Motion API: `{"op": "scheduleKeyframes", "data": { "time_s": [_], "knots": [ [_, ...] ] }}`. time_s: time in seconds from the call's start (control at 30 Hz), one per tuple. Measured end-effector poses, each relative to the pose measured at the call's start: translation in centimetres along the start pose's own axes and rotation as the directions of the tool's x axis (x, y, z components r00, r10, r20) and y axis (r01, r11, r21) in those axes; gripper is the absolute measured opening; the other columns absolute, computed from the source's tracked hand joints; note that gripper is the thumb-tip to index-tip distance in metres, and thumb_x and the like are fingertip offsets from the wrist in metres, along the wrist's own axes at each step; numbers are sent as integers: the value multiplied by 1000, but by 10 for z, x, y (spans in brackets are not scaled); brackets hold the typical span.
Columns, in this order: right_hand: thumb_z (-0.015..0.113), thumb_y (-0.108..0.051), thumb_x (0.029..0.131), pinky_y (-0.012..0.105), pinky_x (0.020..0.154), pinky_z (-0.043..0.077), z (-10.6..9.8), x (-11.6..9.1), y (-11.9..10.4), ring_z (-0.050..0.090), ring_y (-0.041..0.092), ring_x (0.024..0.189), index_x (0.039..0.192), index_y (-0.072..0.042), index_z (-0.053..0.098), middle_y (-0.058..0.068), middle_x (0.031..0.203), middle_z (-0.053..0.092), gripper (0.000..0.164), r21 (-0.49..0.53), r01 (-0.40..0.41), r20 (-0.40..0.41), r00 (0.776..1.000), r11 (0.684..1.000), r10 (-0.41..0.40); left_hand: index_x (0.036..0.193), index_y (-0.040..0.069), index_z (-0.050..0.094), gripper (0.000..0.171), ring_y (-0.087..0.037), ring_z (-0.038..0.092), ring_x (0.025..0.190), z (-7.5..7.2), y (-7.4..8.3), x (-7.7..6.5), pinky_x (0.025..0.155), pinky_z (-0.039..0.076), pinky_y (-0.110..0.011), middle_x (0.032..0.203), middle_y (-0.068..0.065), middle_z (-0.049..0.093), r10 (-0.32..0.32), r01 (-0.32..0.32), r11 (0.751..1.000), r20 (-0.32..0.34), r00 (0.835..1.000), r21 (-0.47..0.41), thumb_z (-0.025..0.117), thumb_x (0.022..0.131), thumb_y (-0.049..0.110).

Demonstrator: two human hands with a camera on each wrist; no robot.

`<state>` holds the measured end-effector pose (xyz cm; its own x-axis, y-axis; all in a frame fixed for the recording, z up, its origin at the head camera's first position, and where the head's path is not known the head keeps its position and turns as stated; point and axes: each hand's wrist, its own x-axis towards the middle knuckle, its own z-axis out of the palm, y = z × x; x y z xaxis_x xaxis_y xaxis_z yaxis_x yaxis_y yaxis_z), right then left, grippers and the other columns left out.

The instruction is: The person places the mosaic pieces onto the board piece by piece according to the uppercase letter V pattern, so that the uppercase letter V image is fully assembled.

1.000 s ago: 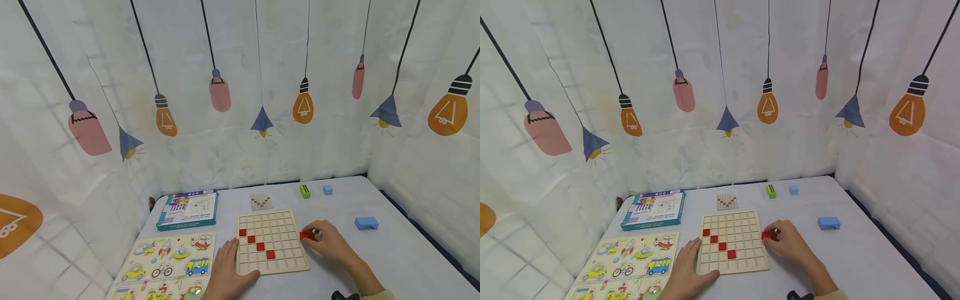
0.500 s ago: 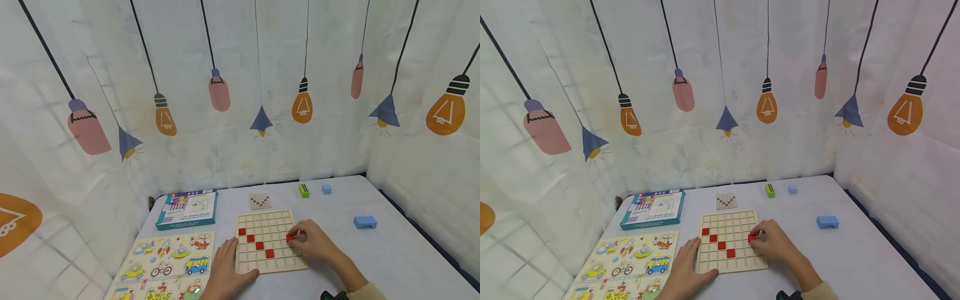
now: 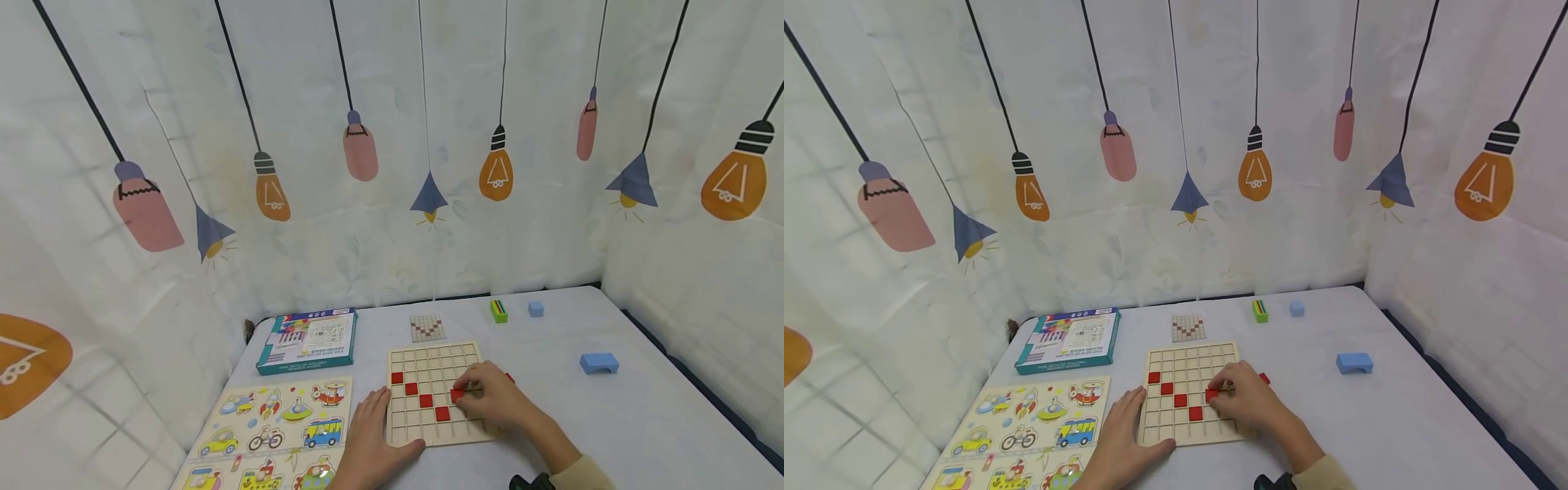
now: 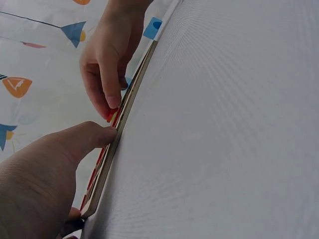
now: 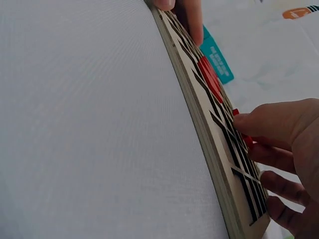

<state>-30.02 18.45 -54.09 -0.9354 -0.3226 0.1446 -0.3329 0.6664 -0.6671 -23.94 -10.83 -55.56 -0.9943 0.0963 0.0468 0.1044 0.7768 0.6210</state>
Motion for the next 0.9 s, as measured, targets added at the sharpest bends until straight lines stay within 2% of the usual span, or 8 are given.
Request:
{"op": "scheduleKeyframes", "data": {
  "time_s": [0.23,0.57,0.9],
  "knots": [
    [90,-30,93,35,97,57,2,2,-5,56,12,113,106,-31,85,-21,110,72,14,0,11,33,999,1000,-11,168,9,46,129,-44,35,165,1,-1,1,135,32,-70,174,-13,46,-11,11,1000,7,1000,-2,84,72,86],
    [91,-34,94,40,103,58,1,-2,-6,58,12,117,108,-30,83,-21,113,71,17,0,20,25,999,1000,-20,168,10,47,129,-44,36,165,2,0,1,135,32,-71,173,-12,47,-7,7,1000,2,1000,4,85,71,86],
    [90,-32,95,33,96,58,2,-4,-7,58,10,111,114,-30,81,-20,110,71,21,-10,41,-7,999,999,-41,167,8,47,129,-45,36,165,1,-3,1,135,32,-70,173,-12,48,-10,10,1000,1,1000,-1,85,71,85]
  ]
}}
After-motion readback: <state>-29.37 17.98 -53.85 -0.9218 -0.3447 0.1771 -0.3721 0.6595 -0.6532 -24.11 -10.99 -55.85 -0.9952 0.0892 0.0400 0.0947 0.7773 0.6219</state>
